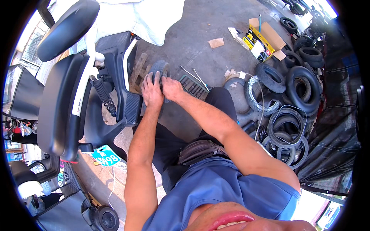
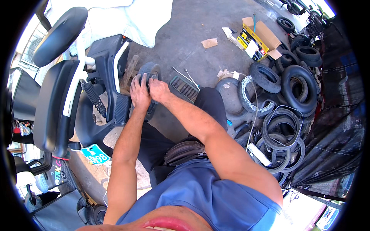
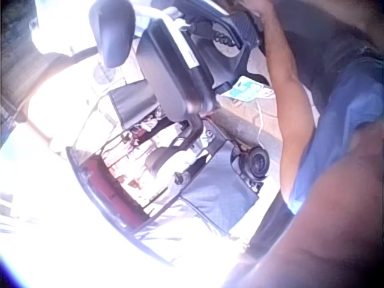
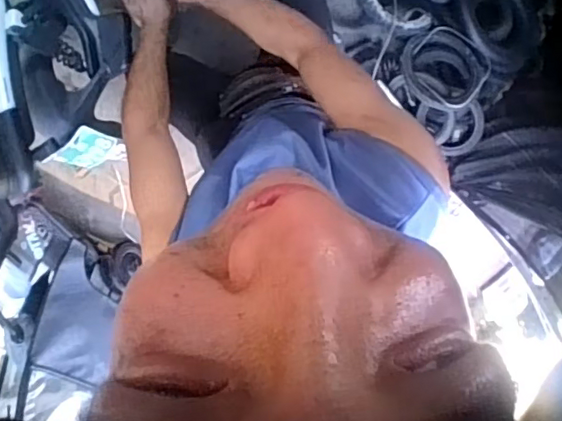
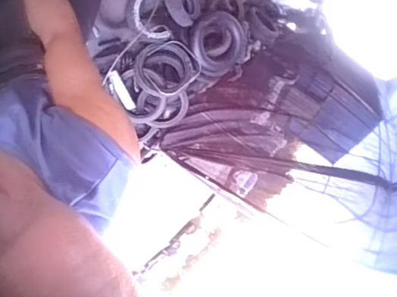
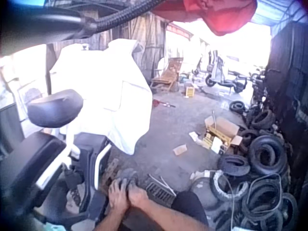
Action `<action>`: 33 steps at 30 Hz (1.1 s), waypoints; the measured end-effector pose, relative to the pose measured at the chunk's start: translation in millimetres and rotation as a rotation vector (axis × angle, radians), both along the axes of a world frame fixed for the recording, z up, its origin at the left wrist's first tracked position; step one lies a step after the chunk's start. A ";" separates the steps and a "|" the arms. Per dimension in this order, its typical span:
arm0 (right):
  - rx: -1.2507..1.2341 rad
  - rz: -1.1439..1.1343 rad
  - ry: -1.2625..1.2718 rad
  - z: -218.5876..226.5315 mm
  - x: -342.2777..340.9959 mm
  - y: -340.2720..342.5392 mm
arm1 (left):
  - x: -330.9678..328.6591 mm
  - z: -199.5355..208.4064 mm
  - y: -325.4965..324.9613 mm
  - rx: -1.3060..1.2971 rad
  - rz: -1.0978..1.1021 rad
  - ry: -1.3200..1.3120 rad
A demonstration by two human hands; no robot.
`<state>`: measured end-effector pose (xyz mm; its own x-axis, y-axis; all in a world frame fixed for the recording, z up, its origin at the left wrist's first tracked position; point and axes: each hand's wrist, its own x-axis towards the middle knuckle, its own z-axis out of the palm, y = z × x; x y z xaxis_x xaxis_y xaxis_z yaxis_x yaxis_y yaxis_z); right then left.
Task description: The person uses a power tool on a motorcycle wheel, uses screwdrivers to pry the tire bead off the rim, and removes the tire from the wheel hub.
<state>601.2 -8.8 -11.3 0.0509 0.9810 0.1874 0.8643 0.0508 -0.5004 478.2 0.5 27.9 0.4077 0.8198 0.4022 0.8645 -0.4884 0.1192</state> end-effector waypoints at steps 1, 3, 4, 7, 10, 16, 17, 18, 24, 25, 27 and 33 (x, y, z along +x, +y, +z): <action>0.103 0.103 -0.005 -3.3 10.3 0.3 | -0.1 0.7 -0.6 -0.013 0.000 -0.010; 0.213 0.272 -0.001 -0.4 26.5 0.6 | -0.6 4.0 -2.2 -0.034 0.006 -0.018; 0.220 0.336 0.008 1.2 33.3 1.5 | -1.0 5.8 -3.1 -0.040 0.010 -0.015; 0.238 0.331 0.144 -0.2 35.4 -0.4 | 0.6 4.1 -3.3 -0.071 0.029 -0.021; 0.249 0.200 0.239 -12.6 30.2 -0.4 | 5.5 -0.2 0.8 -0.077 0.034 -0.037; 0.160 0.032 0.318 -6.2 20.6 -7.8 | 2.9 1.8 2.8 -0.085 0.052 -0.046; 0.136 0.046 0.289 -3.3 20.9 -6.9 | 3.5 1.1 4.3 -0.084 0.051 -0.043; 0.111 0.060 0.261 -0.1 20.3 -6.6 | 3.2 0.4 5.1 -0.083 0.051 -0.040; -0.111 0.006 0.653 -5.0 27.2 6.3 | 4.4 -2.0 2.8 -0.046 0.055 -0.004; -0.219 -0.039 0.752 -12.0 31.5 11.8 | 9.5 -0.3 1.2 -0.060 0.046 -0.013; -0.228 -0.108 0.936 -14.7 26.4 12.2 | 11.5 3.0 -1.4 -0.080 0.064 0.009; -0.072 0.002 0.124 9.9 23.7 7.8 | 7.5 1.8 -1.5 -0.098 0.091 0.028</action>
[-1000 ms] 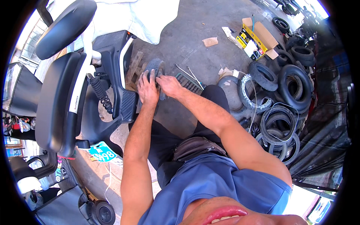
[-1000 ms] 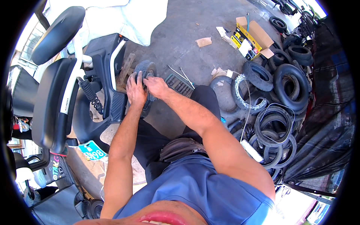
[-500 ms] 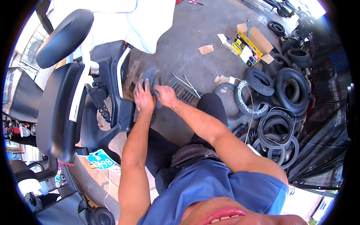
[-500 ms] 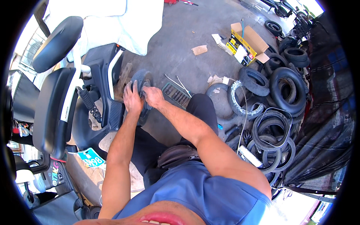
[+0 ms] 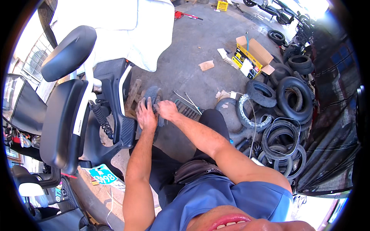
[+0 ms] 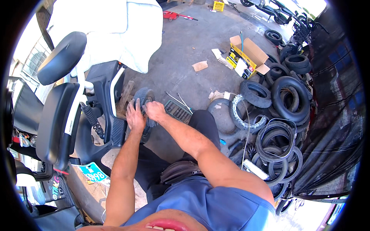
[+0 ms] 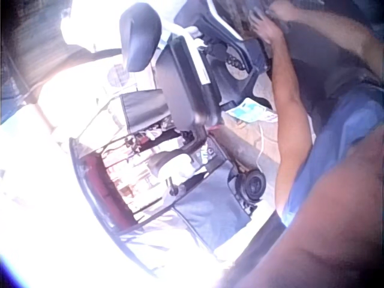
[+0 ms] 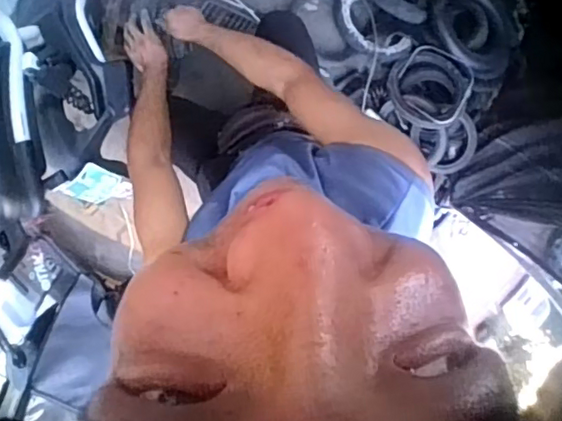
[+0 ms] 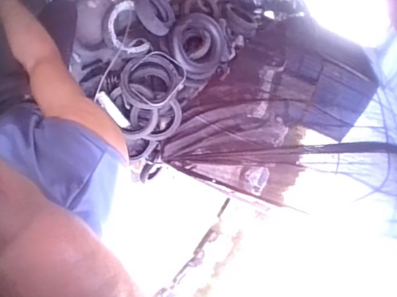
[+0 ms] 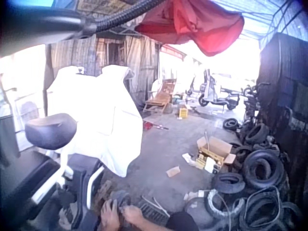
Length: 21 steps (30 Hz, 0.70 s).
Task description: The person uses a power tool on a motorcycle wheel, uses screwdrivers to pry the tire bead off the rim, and removes the tire from the wheel hub.
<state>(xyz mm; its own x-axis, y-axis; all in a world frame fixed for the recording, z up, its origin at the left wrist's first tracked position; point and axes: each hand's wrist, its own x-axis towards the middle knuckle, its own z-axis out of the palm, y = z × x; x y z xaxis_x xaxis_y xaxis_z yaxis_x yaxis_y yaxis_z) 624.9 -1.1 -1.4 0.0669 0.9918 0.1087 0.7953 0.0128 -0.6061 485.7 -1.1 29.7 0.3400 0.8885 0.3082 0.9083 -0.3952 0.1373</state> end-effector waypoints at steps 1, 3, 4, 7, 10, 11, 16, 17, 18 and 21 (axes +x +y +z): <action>0.026 0.049 -0.074 1.6 1.7 1.7 | 2.2 0.0 0.8 -0.004 0.003 0.003; 0.062 0.110 -0.179 11.1 2.0 -0.9 | 3.6 1.5 0.9 -0.012 0.009 0.010; 0.069 0.123 -0.210 15.3 1.5 -4.3 | 3.8 2.3 0.4 -0.018 0.011 0.012; 0.186 0.144 -0.227 10.1 5.9 -8.0 | 7.5 4.2 1.9 -0.015 0.009 0.016; 0.253 0.096 -0.080 -4.9 6.2 -14.0 | 10.9 1.5 0.4 -0.017 0.012 0.021; 0.265 0.071 -0.008 -7.3 4.4 -14.3 | 10.6 2.0 2.0 -0.015 0.017 0.025; 0.003 -0.190 0.409 8.4 -18.4 -10.5 | -3.3 -17.0 10.6 0.120 0.004 0.037; -0.073 -0.251 0.505 16.0 -17.6 -12.4 | -1.5 -9.8 4.7 0.081 0.003 0.041; -0.058 -0.279 0.567 3.5 -5.9 -10.0 | 8.8 -5.3 0.3 0.043 -0.010 0.029; -0.114 -0.257 0.558 -3.1 1.7 -3.9 | 10.9 -3.3 -1.5 0.016 -0.002 0.042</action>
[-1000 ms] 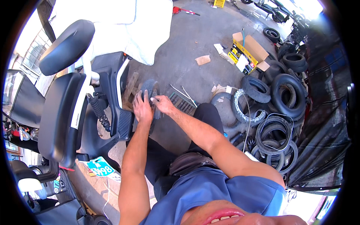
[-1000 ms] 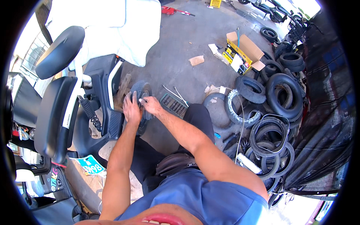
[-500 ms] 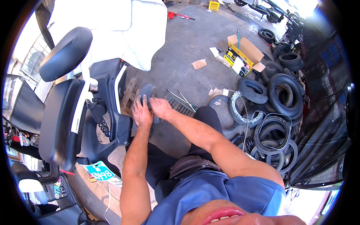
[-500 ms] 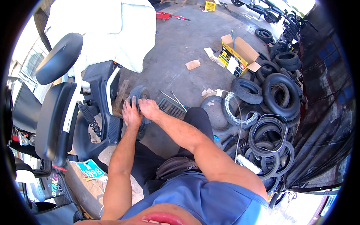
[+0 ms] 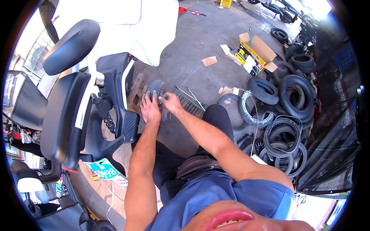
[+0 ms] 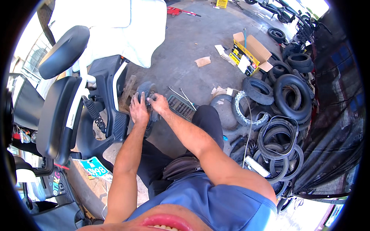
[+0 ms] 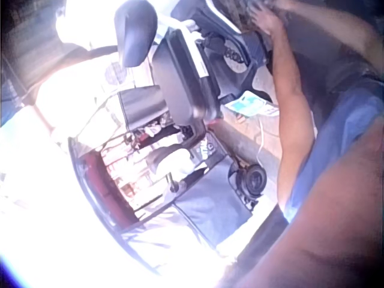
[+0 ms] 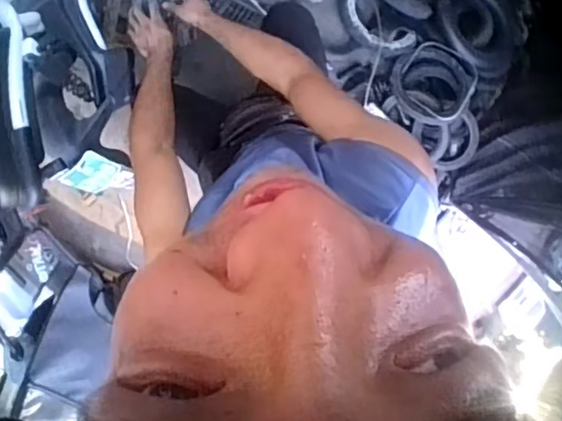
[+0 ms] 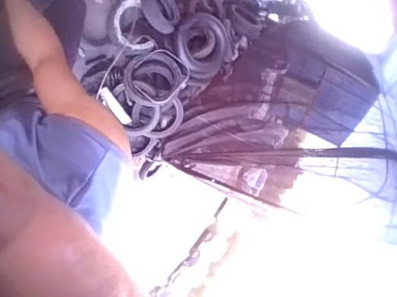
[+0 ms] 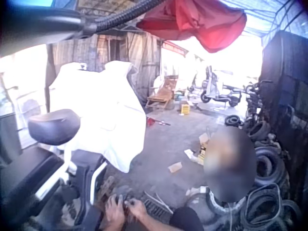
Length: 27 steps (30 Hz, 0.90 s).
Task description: The person uses a power tool on a motorcycle wheel, uses screwdrivers to pry the tire bead off the rim, and removes the tire from the wheel hub.
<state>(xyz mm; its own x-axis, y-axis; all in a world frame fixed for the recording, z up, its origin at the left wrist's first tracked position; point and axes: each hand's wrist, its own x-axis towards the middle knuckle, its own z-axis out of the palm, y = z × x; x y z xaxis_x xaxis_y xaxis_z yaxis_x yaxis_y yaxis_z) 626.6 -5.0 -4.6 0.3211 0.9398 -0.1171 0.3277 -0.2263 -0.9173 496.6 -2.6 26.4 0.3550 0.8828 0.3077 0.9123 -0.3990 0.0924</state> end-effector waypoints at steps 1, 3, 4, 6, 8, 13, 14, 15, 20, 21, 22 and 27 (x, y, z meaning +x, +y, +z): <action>-0.014 0.049 -0.171 4.0 2.2 -3.5 | -3.5 0.6 0.4 -0.003 0.007 0.007; -0.012 0.138 -0.410 21.1 3.2 -8.6 | -7.1 -0.8 2.5 0.000 -0.004 0.027; 0.002 0.180 -0.475 24.3 2.2 -8.4 | -9.1 -1.5 3.2 0.001 -0.010 0.037; 0.021 0.256 -0.591 24.6 7.8 -9.8 | -5.1 -1.4 0.9 0.066 -0.080 0.071; 0.046 0.341 -0.677 23.9 8.6 -9.4 | -5.8 -4.9 0.6 0.106 -0.129 0.057; 0.214 0.322 -0.682 17.7 1.1 -14.0 | -10.2 -15.8 4.5 0.175 -0.157 -0.030; 0.234 0.296 -0.642 15.3 -1.1 -15.1 | -11.3 -15.8 3.8 0.172 -0.161 -0.041; 0.237 0.277 -0.608 13.1 -2.0 -15.5 | -11.3 -15.8 4.0 0.189 -0.174 -0.027; 0.108 0.147 -0.360 13.7 -13.7 -13.5 | -21.5 -15.2 5.4 0.195 -0.230 0.024; 0.075 0.111 -0.297 13.0 -14.2 -14.1 | -22.3 -11.0 5.8 0.172 -0.234 0.020; 0.016 0.077 -0.193 8.3 -13.3 -11.3 | -22.2 -7.2 5.3 0.139 -0.216 0.055; 0.100 0.000 0.322 -32.1 0.9 -7.8 | -7.5 -5.1 4.9 0.060 -0.203 0.055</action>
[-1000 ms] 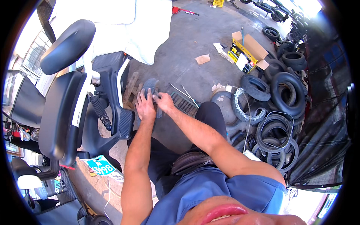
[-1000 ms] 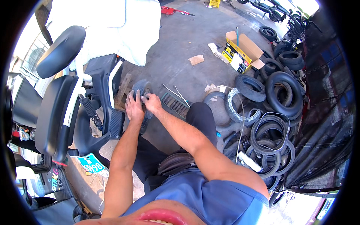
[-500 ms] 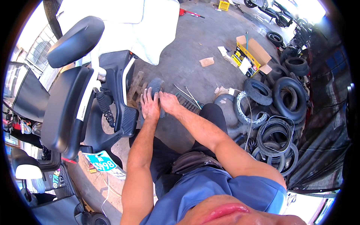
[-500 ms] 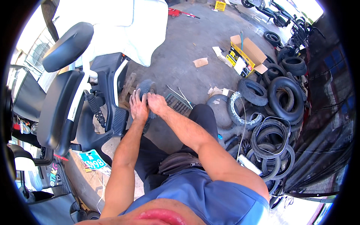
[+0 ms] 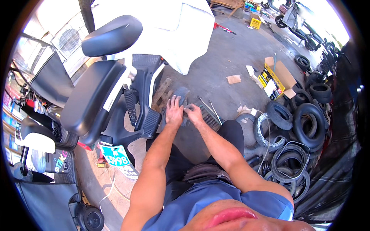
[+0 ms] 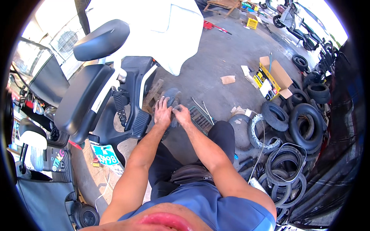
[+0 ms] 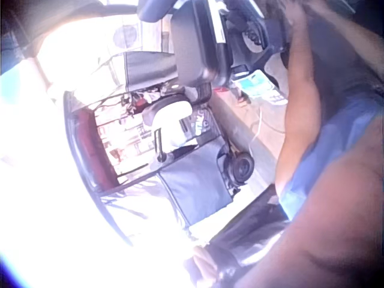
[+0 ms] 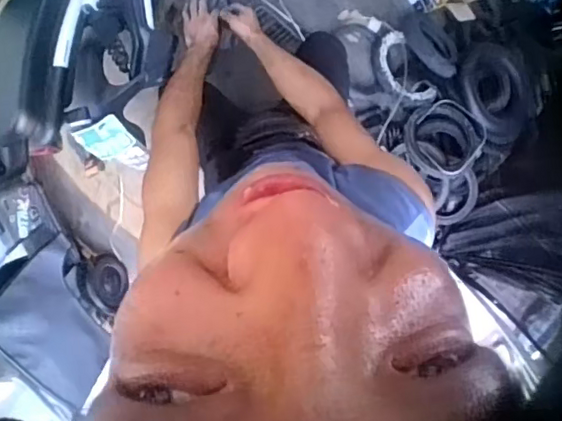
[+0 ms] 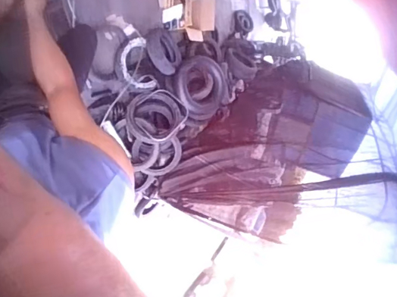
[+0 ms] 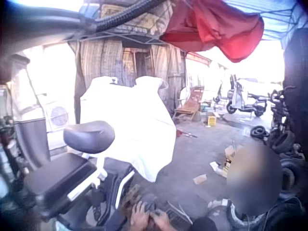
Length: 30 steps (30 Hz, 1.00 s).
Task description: The person uses a power tool on a motorcycle wheel, uses screwdrivers to pry the tire bead off the rim, and removes the tire from the wheel hub.
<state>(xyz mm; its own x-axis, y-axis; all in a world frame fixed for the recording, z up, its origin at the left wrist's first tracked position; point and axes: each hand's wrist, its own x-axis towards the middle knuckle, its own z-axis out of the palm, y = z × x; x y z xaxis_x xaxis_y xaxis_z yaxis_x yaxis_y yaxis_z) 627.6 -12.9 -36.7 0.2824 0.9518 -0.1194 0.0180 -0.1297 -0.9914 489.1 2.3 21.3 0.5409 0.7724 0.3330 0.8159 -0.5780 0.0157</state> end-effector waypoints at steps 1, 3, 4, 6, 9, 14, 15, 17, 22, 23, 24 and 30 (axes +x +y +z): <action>-0.001 0.003 0.033 10.8 -5.3 -5.5 | -6.8 0.0 0.3 -0.008 0.016 0.023; -0.049 0.003 -0.345 41.0 -4.5 -13.0 | -8.6 0.8 -1.3 -0.012 0.025 0.040; -0.070 0.000 -0.535 47.4 -3.6 -14.1 | -8.7 -0.2 -1.3 -0.001 0.032 0.037; -0.004 0.061 -0.731 44.2 4.4 -13.5 | 0.6 -5.4 0.6 0.021 0.029 0.017; 0.054 0.124 -0.908 39.2 2.9 -14.1 | -0.1 -10.3 3.5 0.031 0.014 -0.041; 0.158 0.081 -0.998 12.0 2.5 -14.2 | -1.3 -8.1 -1.2 0.002 0.043 -0.018; 0.215 0.055 -1.070 4.4 8.7 -10.1 | 3.1 -1.6 -2.6 -0.016 0.035 -0.011; 0.264 0.061 -1.049 3.7 5.3 -4.8 | 1.0 3.9 -3.7 -0.029 0.030 0.002; 0.513 -0.003 -1.193 -12.9 10.2 4.8 | 0.7 2.5 -1.1 0.017 0.051 -0.014; 0.412 0.084 -1.112 -7.3 0.4 -2.8 | -8.1 -2.1 -5.4 0.019 0.067 -0.004; 0.313 0.161 -1.039 8.8 -5.6 -7.9 | -16.1 0.6 -8.1 0.008 0.069 0.006; 0.310 0.180 -1.035 17.4 0.0 -4.0 | -11.1 -2.5 -6.3 0.064 0.049 -0.024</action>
